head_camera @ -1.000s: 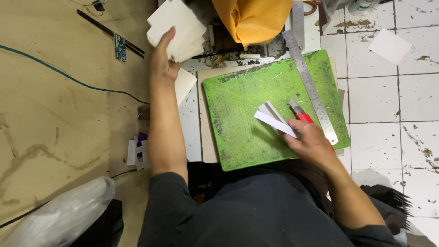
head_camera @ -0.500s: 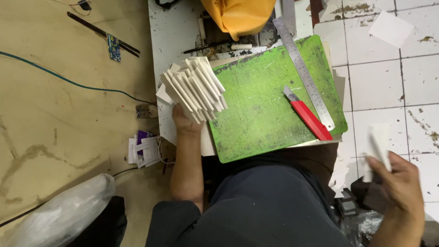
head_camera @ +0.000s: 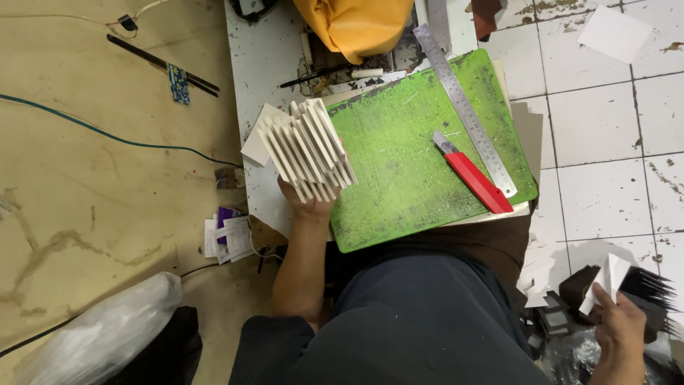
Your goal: Cutting small strips of material using a utility knife and ruler, then stacking them
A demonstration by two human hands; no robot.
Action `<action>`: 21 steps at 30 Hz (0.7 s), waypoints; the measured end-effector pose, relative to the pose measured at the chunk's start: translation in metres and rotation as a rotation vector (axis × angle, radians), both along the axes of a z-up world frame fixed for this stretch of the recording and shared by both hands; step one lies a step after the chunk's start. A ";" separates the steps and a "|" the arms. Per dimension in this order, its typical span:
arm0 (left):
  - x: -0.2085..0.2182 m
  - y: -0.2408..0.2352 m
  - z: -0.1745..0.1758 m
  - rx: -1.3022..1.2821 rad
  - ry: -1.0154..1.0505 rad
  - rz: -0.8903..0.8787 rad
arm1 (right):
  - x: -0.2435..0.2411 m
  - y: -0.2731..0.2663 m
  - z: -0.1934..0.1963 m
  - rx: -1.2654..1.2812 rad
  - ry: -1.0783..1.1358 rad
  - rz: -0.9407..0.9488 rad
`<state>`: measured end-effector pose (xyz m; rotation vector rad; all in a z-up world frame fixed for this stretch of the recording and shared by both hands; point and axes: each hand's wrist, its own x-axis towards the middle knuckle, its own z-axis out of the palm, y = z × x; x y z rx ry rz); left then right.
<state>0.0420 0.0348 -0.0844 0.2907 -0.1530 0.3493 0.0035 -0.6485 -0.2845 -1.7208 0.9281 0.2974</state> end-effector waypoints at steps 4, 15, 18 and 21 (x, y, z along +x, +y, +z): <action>-0.007 0.004 -0.018 0.021 0.010 0.015 | 0.007 -0.002 0.019 -0.505 0.267 0.333; -0.036 0.009 -0.072 0.086 0.068 0.066 | 0.112 0.293 0.234 -0.310 -0.965 0.807; -0.023 0.029 -0.101 0.255 -0.284 -0.100 | 0.113 0.371 0.273 -0.066 -1.235 0.949; -0.039 0.030 -0.095 0.072 -0.167 -0.209 | 0.102 0.421 0.286 0.127 -1.192 1.037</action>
